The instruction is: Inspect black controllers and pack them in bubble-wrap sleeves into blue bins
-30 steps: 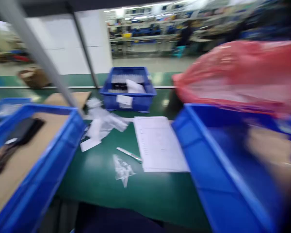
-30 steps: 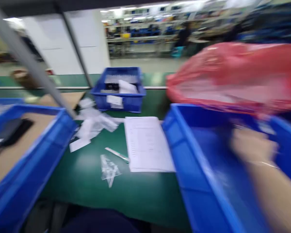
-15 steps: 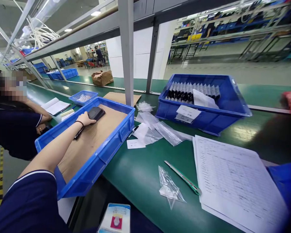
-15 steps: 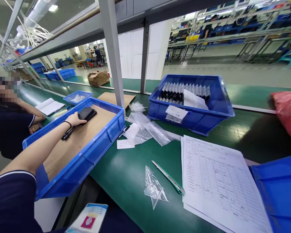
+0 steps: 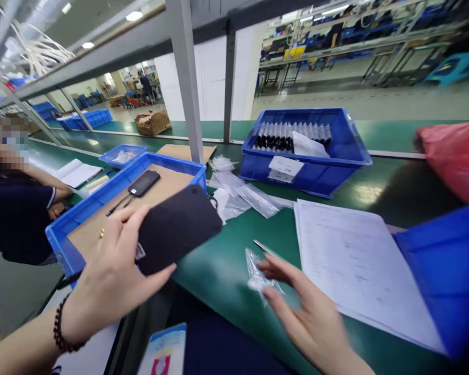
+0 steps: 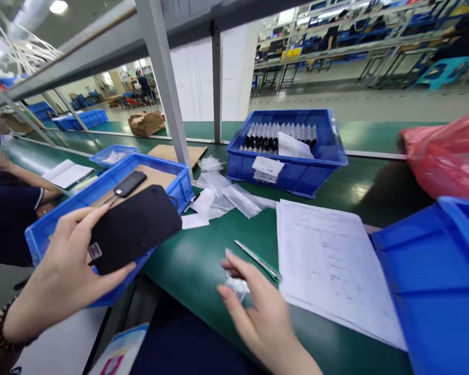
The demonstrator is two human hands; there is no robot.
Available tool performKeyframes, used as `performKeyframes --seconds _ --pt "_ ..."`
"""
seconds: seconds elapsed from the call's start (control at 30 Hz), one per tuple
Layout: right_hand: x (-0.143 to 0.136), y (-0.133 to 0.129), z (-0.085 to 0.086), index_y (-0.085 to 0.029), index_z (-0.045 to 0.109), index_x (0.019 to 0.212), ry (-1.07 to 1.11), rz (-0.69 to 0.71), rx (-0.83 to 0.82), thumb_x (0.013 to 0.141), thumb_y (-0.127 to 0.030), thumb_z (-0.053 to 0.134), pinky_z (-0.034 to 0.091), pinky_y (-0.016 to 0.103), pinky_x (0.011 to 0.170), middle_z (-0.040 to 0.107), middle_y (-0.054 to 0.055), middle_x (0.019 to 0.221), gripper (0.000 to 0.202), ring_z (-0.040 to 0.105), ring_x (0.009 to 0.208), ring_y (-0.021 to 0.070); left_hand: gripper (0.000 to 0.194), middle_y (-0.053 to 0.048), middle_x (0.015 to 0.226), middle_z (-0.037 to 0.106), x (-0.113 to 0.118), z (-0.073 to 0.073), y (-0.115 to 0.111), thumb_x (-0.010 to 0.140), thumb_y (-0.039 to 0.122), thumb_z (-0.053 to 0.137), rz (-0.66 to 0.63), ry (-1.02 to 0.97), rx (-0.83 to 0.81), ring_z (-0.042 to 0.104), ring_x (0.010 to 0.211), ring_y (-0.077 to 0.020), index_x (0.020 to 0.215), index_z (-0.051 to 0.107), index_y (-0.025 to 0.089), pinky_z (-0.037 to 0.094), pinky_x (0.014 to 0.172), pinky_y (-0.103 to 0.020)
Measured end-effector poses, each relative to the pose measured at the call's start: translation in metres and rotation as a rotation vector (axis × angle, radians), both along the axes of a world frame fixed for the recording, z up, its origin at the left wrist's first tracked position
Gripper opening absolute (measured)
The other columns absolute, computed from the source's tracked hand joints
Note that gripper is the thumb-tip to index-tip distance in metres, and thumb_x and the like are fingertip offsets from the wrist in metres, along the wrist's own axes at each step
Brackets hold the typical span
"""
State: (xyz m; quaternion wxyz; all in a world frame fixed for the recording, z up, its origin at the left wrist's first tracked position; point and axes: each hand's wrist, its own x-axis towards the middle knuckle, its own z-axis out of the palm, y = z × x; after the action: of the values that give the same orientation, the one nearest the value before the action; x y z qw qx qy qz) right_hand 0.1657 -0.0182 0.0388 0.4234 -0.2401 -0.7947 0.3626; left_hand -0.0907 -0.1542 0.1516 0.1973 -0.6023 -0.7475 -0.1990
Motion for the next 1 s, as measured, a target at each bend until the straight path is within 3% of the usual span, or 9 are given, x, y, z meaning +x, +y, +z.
performKeyframes --seconds 0.07,0.13,0.23,0.3,0.4,0.57,0.7,0.87,1.0 --pt "-0.028 0.001 0.001 -0.03 0.022 0.144 0.206 0.225 -0.264 0.086 -0.054 0.056 0.059 0.037 0.072 0.055 0.013 0.124 0.072 0.065 0.098 0.0233 0.082 -0.015 0.131 0.043 0.032 -0.021 -0.002 0.071 0.037 0.071 -0.063 -0.114 -0.025 0.045 0.123 -0.0314 0.14 0.032 0.019 0.038 0.106 -0.046" --pt "-0.052 0.008 0.001 -0.032 0.016 0.144 0.314 0.287 -0.432 0.076 -0.057 0.067 0.059 0.037 0.074 0.054 0.011 0.125 0.088 0.065 0.096 0.0229 0.084 -0.016 0.133 0.043 0.052 -0.045 0.007 0.07 0.038 0.073 -0.09 -0.251 -0.026 0.041 0.126 -0.0321 0.14 0.031 0.017 0.036 0.107 -0.048" --pt "-0.066 0.027 -0.007 -0.026 0.043 0.124 0.407 0.113 -0.531 0.072 -0.044 0.075 0.054 0.035 0.085 0.059 0.007 0.116 0.064 0.062 0.099 0.0206 0.091 -0.016 0.132 0.044 0.06 -0.081 0.032 0.065 0.044 0.078 -0.157 -0.576 -0.045 0.04 0.126 -0.0342 0.139 0.034 0.017 0.034 0.107 -0.052" --pt "-0.064 0.043 -0.017 -0.023 0.052 0.108 0.451 0.005 -0.58 0.073 -0.042 0.074 0.052 0.033 0.084 0.061 0.005 0.109 0.046 0.061 0.096 0.0186 0.078 -0.015 0.129 0.048 0.054 -0.099 0.051 0.069 0.046 0.075 -0.259 -0.952 -0.096 0.045 0.122 -0.032 0.134 0.042 0.018 0.037 0.105 -0.048" --pt "-0.055 0.062 -0.034 -0.022 0.054 0.092 0.446 -0.119 -0.625 0.079 -0.045 0.067 0.049 0.027 0.067 0.061 0.0 0.09 0.03 0.057 0.076 0.0135 0.055 -0.011 0.118 0.058 0.044 -0.119 0.08 0.08 0.05 0.063 -0.387 -1.647 -0.24 0.056 0.109 -0.027 0.125 0.052 0.02 0.046 0.094 -0.041" --pt "-0.052 0.08 -0.049 -0.021 0.052 0.078 0.374 -0.264 -0.558 0.089 -0.055 0.049 0.039 0.023 0.056 0.052 -0.002 0.072 0.036 0.046 0.063 0.011 0.063 -0.015 0.126 0.058 0.049 -0.137 0.107 0.087 0.064 0.04 -0.538 -2.402 -0.697 0.059 0.109 -0.0351 0.127 0.054 0.017 0.05 0.086 -0.052" --pt "-0.055 0.087 -0.052 -0.021 0.059 0.091 0.35 -0.226 -0.586 0.09 -0.059 0.044 0.045 0.026 0.068 0.06 0.001 0.089 0.041 0.054 0.079 0.0136 0.063 -0.018 0.128 0.057 0.054 -0.14 0.109 0.094 0.057 0.027 -0.557 -2.543 -0.667 0.055 0.116 -0.0374 0.129 0.052 0.011 0.05 0.089 -0.054" --pt "-0.052 0.086 -0.056 -0.025 0.051 0.119 0.262 -0.156 -0.68 0.09 -0.059 0.043 0.05 0.026 0.063 0.059 0.005 0.11 0.046 0.057 0.091 0.0162 0.061 -0.02 0.129 0.056 0.051 -0.145 0.11 0.096 0.053 0.025 -0.46 -2.558 -0.537 0.054 0.118 -0.0375 0.136 0.044 0.011 0.046 0.094 -0.058" --pt "-0.046 0.076 -0.058 -0.022 0.051 0.119 0.192 -0.168 -0.495 0.092 -0.049 0.047 0.055 0.031 0.075 0.054 0.009 0.12 0.038 0.056 0.103 0.0187 0.062 -0.019 0.128 0.057 0.048 -0.147 0.111 0.096 0.054 0.025 -0.448 -2.585 -0.495 0.054 0.118 -0.0372 0.138 0.042 0.011 0.046 0.093 -0.057"
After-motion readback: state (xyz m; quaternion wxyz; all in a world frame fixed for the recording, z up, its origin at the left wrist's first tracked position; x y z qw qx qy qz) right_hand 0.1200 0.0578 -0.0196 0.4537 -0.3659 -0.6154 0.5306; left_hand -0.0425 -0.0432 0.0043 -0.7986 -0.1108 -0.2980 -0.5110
